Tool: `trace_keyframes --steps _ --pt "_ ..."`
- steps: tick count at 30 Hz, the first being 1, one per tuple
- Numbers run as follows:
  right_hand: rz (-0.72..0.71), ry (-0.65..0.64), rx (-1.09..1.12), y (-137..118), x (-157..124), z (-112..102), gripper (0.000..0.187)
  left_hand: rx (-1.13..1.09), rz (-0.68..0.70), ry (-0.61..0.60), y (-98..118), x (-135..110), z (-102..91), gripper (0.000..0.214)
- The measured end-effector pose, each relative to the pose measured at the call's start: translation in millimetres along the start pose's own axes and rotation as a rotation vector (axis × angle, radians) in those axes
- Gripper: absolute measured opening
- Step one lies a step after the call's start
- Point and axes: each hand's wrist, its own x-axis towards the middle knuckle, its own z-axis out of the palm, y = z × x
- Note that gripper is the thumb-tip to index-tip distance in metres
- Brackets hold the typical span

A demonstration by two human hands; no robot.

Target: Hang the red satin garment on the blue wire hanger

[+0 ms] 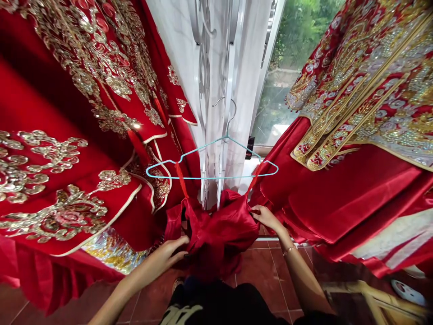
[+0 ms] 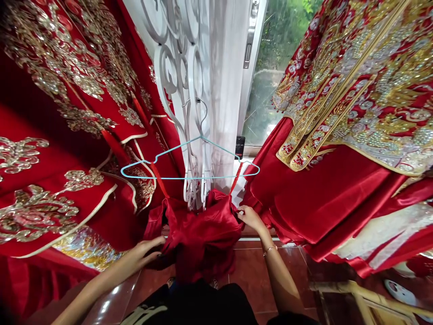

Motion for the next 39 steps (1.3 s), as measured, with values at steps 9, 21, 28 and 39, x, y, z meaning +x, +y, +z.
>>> trace_keyframes --steps 9,21,28,39 --pt "0.071 0.142 0.191 -3.5 -12.1 -42.8 0.013 0.239 0.131 0.278 6.6 -3.6 -54.4 0.030" --pt "-0.066 0.224 1.267 -43.0 -35.3 -43.0 0.030 0.606 0.307 0.376 -23.2 -15.8 -87.3 0.033" --pt "-0.310 0.582 1.076 -57.3 -20.9 -53.4 0.031 0.795 0.401 0.342 -19.8 -20.9 -105.9 0.030" --pt "-0.521 0.790 0.976 -82.5 27.6 -86.8 0.026 0.191 -0.067 1.114 4.3 16.6 -77.1 0.028"
